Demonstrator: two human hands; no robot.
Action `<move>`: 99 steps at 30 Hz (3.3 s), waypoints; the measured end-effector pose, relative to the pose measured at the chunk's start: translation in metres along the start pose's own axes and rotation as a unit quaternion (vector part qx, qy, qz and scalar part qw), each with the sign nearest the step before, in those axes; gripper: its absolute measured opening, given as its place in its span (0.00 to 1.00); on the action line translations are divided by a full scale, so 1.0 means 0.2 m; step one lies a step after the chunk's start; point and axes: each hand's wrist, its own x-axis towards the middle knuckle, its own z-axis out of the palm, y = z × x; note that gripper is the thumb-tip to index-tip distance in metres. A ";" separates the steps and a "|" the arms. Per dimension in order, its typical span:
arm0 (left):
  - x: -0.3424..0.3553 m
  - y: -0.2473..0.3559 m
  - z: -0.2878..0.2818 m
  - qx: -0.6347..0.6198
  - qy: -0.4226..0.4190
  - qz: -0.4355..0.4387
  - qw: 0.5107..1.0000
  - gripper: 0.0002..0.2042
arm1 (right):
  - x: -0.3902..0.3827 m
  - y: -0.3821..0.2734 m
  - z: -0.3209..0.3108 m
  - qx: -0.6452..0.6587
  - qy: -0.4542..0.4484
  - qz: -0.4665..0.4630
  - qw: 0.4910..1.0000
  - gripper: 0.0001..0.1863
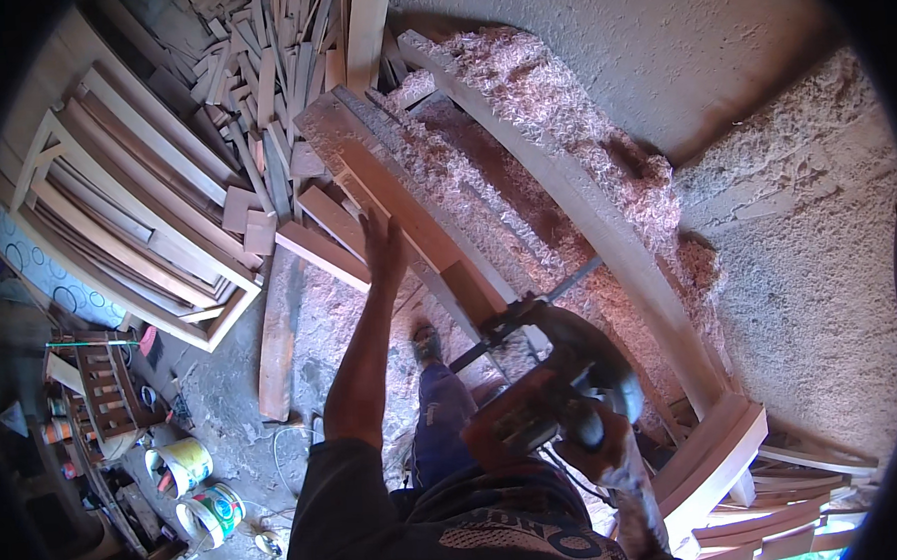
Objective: The person uses a handheld circular saw to cut a long wooden plank into shorter pieces. They repeatedly position the plank, make cuts, and move the cut pieces aside. The work area is covered in sawdust, and additional wood pieces are stacked nearby.
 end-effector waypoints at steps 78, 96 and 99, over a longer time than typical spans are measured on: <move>0.75 0.00 -0.60 0.391 -0.243 0.381 0.802 0.43 | 1.32 -0.42 0.55 0.003 -0.123 -0.054 0.991 0.29; -0.08 0.27 -0.70 -0.308 -0.007 -0.238 0.921 0.21 | 1.75 -0.68 0.70 -0.002 -0.109 -0.074 0.991 0.27; 0.03 0.29 -0.71 -0.331 0.026 -0.265 0.905 0.19 | 1.83 -0.75 0.74 0.025 -0.113 -0.086 0.989 0.26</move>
